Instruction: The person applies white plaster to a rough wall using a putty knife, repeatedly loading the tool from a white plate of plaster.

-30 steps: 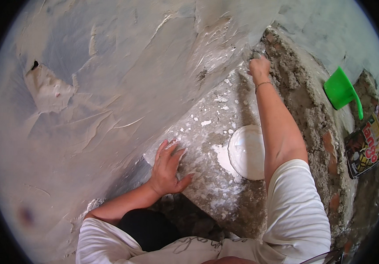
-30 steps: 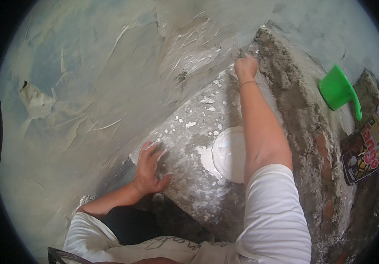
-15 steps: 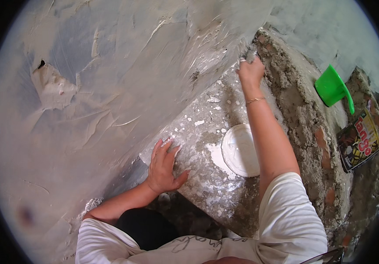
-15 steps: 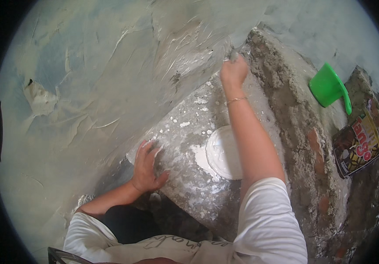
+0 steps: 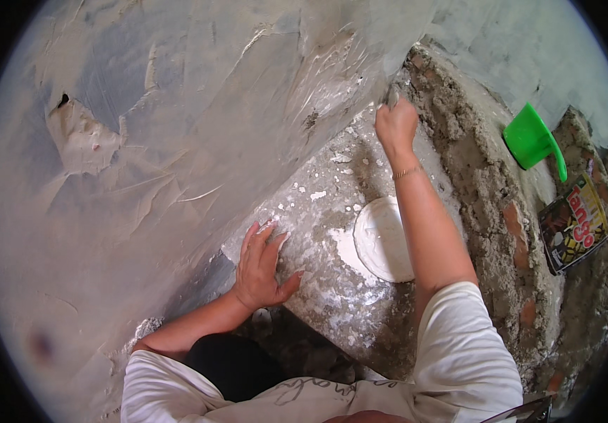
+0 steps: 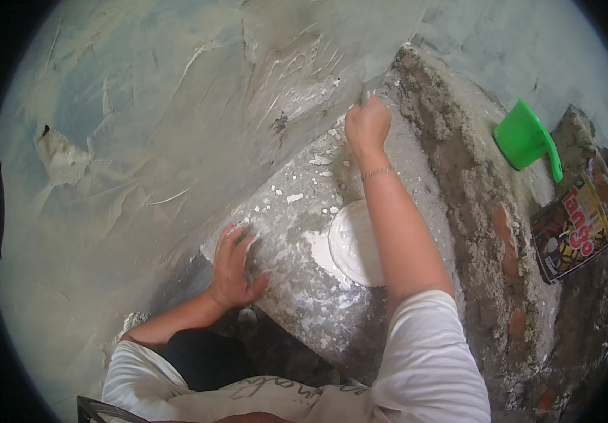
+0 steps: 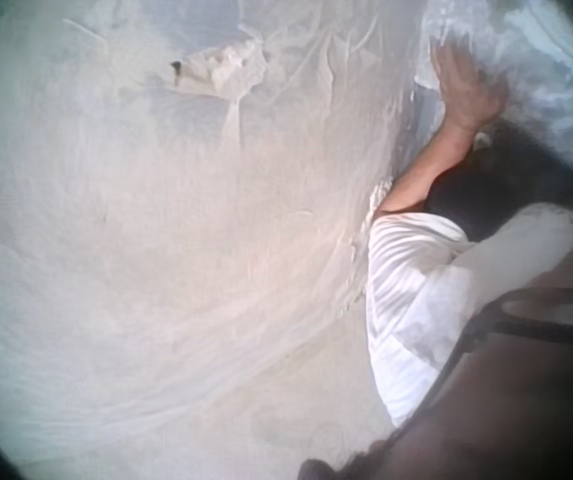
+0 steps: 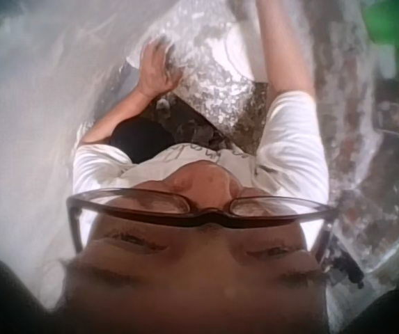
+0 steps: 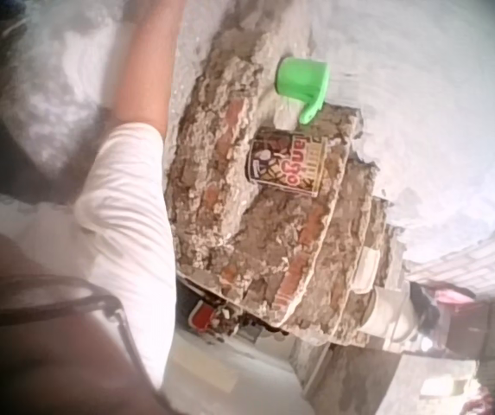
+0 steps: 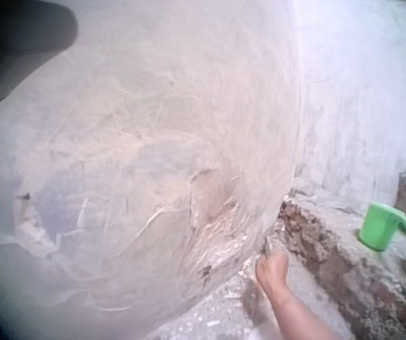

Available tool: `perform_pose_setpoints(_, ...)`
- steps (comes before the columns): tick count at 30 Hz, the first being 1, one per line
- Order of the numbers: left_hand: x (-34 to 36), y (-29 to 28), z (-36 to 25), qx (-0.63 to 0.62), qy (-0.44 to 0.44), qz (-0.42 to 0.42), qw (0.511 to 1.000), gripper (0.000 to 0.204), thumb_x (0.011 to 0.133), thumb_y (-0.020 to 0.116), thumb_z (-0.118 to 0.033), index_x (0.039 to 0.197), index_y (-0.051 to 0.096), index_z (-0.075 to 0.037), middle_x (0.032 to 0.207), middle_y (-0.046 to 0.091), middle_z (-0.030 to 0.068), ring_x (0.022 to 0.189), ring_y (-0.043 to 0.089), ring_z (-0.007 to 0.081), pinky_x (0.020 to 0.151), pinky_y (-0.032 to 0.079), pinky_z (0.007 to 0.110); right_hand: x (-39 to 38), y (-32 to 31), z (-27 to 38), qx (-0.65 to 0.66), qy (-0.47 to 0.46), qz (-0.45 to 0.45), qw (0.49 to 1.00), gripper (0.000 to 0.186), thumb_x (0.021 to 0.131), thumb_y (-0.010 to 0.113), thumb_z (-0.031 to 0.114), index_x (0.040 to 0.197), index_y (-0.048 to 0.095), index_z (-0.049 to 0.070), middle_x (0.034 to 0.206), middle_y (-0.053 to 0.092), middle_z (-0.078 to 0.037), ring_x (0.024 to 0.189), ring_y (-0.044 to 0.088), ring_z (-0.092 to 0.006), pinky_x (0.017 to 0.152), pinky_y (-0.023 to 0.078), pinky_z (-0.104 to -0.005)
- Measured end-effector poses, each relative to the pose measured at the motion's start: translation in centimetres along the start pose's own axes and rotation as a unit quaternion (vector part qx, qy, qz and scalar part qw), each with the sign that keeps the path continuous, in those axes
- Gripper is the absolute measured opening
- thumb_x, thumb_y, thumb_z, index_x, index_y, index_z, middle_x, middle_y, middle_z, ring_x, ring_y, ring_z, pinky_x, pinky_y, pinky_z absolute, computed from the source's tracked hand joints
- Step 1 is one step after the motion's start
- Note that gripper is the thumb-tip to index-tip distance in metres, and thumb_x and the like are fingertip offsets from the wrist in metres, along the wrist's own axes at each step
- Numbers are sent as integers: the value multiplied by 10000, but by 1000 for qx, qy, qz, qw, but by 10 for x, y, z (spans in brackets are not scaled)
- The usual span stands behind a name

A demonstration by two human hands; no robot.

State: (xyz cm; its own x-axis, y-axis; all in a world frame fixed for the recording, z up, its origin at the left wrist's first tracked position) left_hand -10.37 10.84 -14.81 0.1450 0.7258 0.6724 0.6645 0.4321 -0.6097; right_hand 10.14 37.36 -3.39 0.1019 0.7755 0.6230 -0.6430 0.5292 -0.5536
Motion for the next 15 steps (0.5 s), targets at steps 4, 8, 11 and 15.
perform_pose_setpoints(4, 2, 3, 0, -5, 9, 1, 1000, 635, 716, 718, -276, 1226, 518, 45, 1238, 485, 303, 1152, 486, 477, 1055, 322, 605, 31, 19, 0, -32, 12, -28, 999, 211, 726, 567, 98, 875, 663, -16, 854, 654, -271, 838, 620, -465, 759, 488, -503)
perform_pose_setpoints(8, 0, 1, 2, -10, 10, 1, 1000, 624, 719, 715, -270, 1217, 521, 52, 1233, 489, 302, 1146, 488, 483, 1048, 331, 604, 11, 24, 23, -66, -67, 85, 992, 241, 716, 577, 123, 890, 661, -22, 874, 649, -277, 866, 607, -469, 785, 485, -505)
perform_pose_setpoints(11, -2, 0, 3, -5, 10, -3, 1000, 623, 720, 713, -270, 1215, 520, 56, 1231, 491, 302, 1144, 489, 484, 1045, 333, 604, 4, -2, 17, 33, -31, 110, 993, 174, 767, 525, 57, 846, 643, -43, 744, 643, -207, 699, 654, -344, 608, 542, -434)
perform_pose_setpoints(15, -2, 0, 1, 4, 3, -9, 1000, 627, 717, 714, -272, 1213, 519, 57, 1230, 493, 297, 1146, 489, 478, 1049, 330, 602, 24, -11, 5, 244, 150, 77, 955, 164, 795, 482, -18, 835, 635, -63, 734, 623, -126, 605, 646, -213, 460, 573, -348)
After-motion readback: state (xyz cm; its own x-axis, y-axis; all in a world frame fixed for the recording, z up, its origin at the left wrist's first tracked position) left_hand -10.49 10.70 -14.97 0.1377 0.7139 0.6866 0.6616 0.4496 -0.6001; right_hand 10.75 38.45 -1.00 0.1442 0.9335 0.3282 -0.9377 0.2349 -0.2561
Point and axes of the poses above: each hand's wrist, its own x-axis towards the middle knuckle, its own y-axis out of the palm, z = x × y, the point moved 2 cm from there along x, towards the middle knuckle
